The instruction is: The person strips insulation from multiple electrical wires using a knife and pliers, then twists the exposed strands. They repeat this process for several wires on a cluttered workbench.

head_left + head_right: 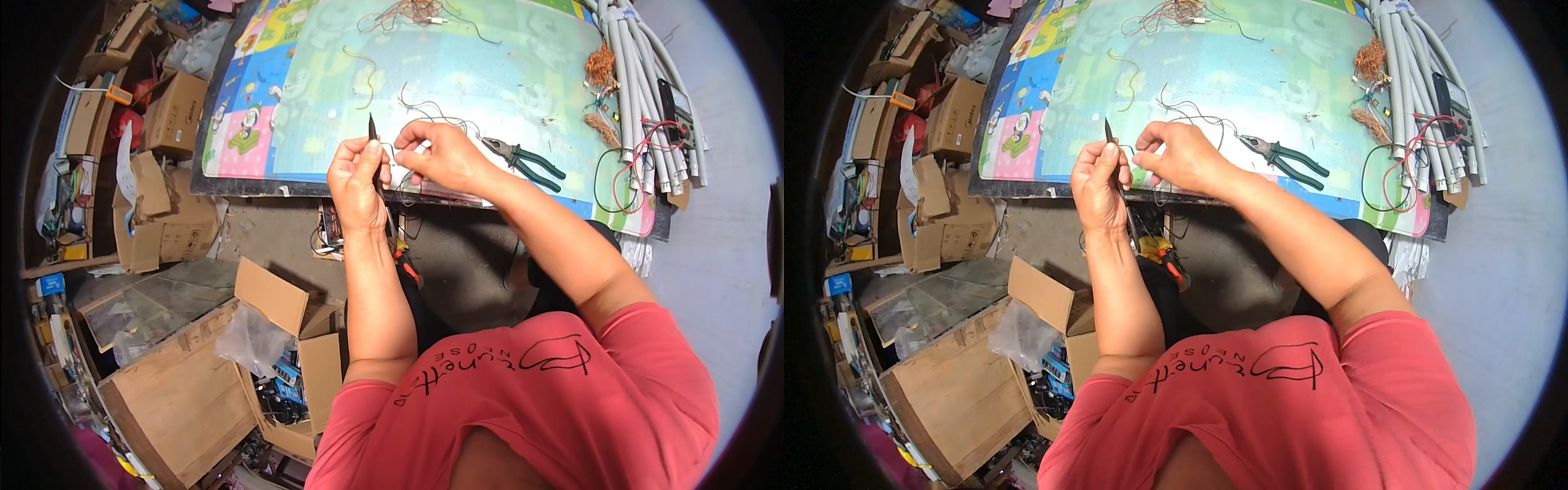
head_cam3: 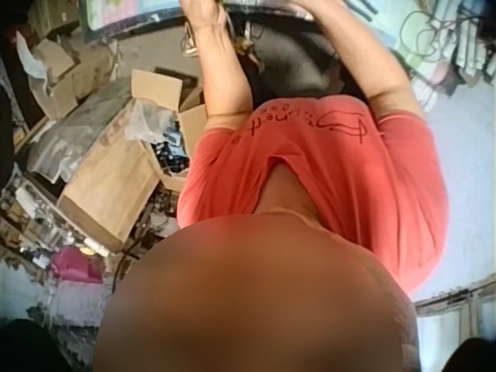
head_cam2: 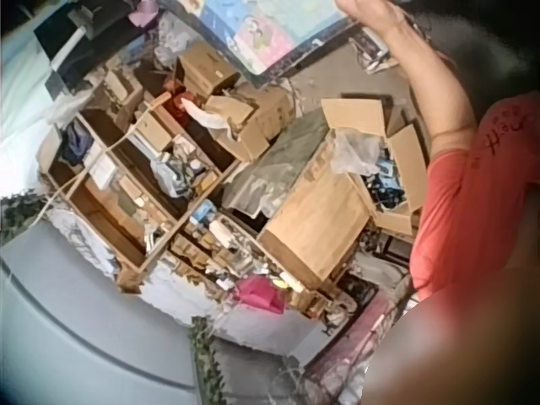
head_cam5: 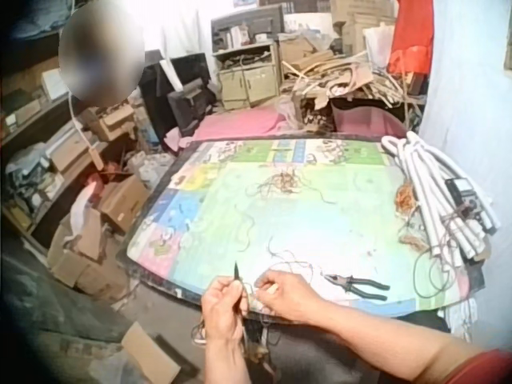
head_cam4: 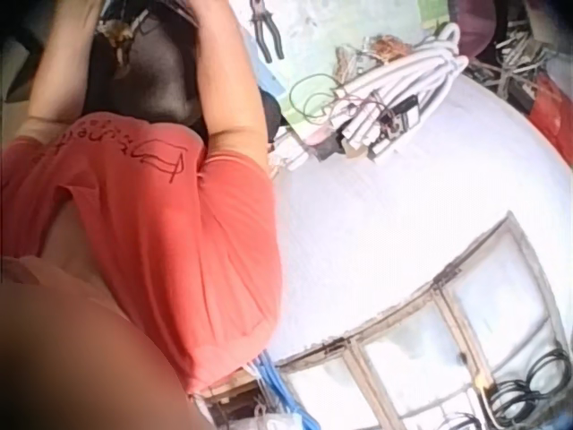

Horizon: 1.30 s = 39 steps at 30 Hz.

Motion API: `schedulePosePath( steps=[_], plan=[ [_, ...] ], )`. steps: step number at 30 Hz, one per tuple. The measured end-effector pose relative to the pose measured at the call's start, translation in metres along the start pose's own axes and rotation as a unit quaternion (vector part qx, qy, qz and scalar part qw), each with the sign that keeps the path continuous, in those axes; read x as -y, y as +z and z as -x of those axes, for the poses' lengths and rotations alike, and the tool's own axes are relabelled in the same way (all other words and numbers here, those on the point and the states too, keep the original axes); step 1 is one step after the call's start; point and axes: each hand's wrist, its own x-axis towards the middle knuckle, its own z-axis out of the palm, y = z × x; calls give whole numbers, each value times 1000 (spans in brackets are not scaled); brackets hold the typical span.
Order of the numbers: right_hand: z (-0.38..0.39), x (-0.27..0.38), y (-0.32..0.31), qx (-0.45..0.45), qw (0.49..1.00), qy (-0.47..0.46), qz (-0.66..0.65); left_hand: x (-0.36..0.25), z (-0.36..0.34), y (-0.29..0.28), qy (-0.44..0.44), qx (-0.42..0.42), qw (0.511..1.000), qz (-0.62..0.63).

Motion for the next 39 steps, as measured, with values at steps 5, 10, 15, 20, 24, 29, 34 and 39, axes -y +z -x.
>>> schedulePosePath(
  steps=[5,10,15,20,24,29,34,39],
  plan=[
    [-1,-2,11,-16,996,37,-85,1,1,5,-18,-6,1000,-15],
    [4,-2,11,-5,998,-61,-15,3,1,5,-37,-60,996,-46],
    [4,-13,12,-28,995,-58,-78,5,0,5,-79,-73,992,-61],
    [4,-10,12,-100,993,-49,32,9,2,5,-85,-50,993,-67],
    [0,-19,11,-141,975,-93,145,12,3,12,-71,-64,991,-98],
    [-3,-12,4,-108,968,-91,209,17,5,16,-28,-74,983,-164],
    [-2,-13,8,-111,985,-45,122,19,4,16,-11,-77,980,-181],
    [2,-11,8,-87,994,-26,66,18,5,19,-4,-78,982,-170]
  ],
)
